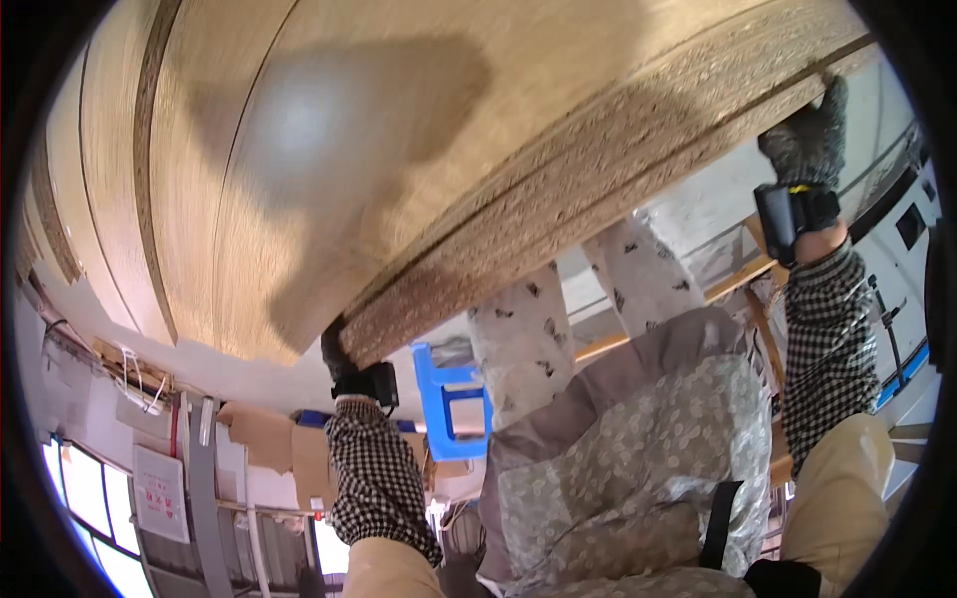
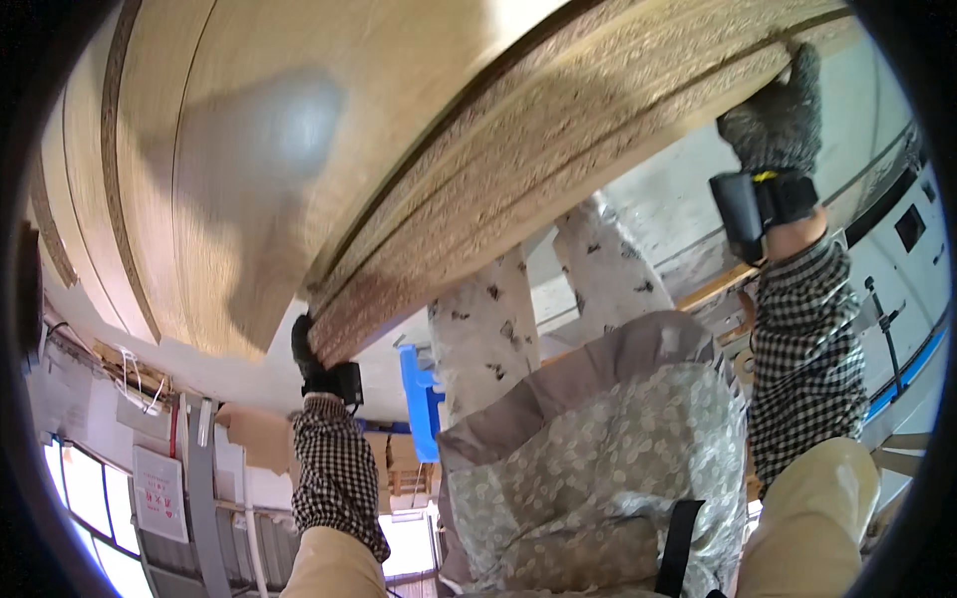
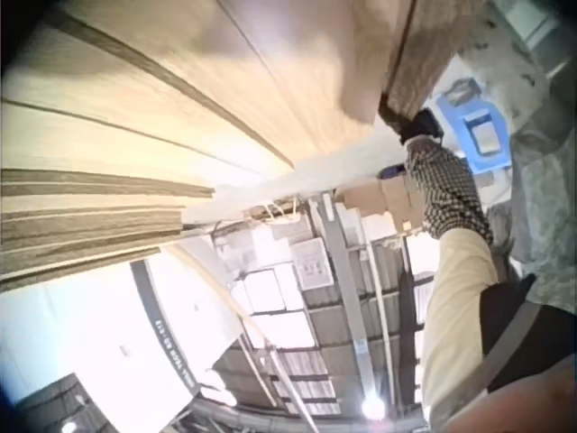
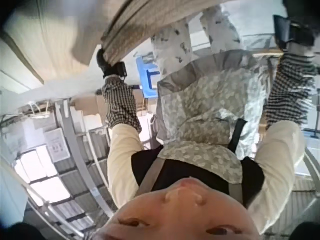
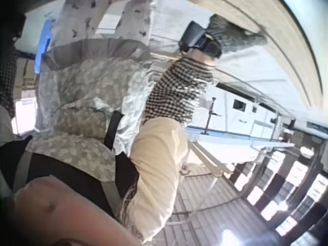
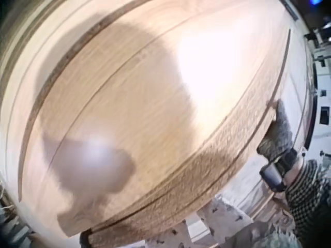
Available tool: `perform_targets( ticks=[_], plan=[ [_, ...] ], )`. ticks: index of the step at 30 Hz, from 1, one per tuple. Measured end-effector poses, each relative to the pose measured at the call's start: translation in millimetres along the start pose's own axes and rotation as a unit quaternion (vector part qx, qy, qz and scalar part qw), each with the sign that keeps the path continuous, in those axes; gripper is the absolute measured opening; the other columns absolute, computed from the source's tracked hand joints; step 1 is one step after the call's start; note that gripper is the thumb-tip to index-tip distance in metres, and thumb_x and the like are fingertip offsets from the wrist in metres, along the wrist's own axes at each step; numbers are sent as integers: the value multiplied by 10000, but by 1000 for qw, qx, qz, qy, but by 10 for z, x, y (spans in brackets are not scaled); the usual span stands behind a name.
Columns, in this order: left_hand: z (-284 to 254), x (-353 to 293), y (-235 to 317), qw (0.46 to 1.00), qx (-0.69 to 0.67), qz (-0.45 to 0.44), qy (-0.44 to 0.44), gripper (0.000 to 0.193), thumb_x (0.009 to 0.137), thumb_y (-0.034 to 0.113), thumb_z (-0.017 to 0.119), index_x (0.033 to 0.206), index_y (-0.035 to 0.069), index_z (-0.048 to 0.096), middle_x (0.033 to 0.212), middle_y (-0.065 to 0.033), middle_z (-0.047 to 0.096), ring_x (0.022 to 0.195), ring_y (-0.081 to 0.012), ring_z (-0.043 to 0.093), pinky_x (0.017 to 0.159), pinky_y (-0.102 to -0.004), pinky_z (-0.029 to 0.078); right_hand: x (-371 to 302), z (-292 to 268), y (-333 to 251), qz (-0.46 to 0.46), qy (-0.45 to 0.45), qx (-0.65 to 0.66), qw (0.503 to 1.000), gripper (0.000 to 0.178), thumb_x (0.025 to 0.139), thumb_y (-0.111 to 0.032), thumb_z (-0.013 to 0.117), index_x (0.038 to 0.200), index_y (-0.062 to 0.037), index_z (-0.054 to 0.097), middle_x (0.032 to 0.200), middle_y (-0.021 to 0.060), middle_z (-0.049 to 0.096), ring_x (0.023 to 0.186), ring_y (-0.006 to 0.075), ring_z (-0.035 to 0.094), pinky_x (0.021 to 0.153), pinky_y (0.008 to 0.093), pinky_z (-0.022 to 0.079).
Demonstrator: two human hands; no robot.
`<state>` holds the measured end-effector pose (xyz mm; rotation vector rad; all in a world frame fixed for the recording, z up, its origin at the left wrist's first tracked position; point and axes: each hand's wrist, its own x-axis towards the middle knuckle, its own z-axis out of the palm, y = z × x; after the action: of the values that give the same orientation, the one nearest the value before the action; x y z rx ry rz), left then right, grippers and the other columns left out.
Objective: The person picks up long wooden planks from a workbench and stacks them onto a blue pallet. The person handles the planks one by one, moving them from the table to the pallet in a repetitive sequence.
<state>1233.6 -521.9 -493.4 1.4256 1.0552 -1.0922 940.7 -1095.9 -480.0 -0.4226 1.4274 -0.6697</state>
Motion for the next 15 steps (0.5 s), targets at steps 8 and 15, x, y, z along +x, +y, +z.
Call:
perform_targets(
  ticks=[8, 15],
  plan=[
    [-311, 41, 25, 998, 21, -33, -56, 605, 910, 475, 457, 1292, 6, 475, 1272, -214, 527, 1156, -354, 523, 986, -482, 434, -52, 51, 72, 5, -30, 81, 996, 686, 834, -496, 633, 1295, -25, 443, 1282, 174, 514, 1152, 349, 509, 994, 517, 413],
    [-109, -74, 57, 999, 36, -2, 2, 500, 902, 373, 521, 1233, -2, 511, 1172, -196, 585, 1048, -346, 570, 900, -453, 475, -178, 346, -106, -2, -96, 27, 995, 387, 871, -290, 653, 1192, -98, 556, 1139, 77, 612, 1053, 215, 587, 927, 392, 493]
  ],
)
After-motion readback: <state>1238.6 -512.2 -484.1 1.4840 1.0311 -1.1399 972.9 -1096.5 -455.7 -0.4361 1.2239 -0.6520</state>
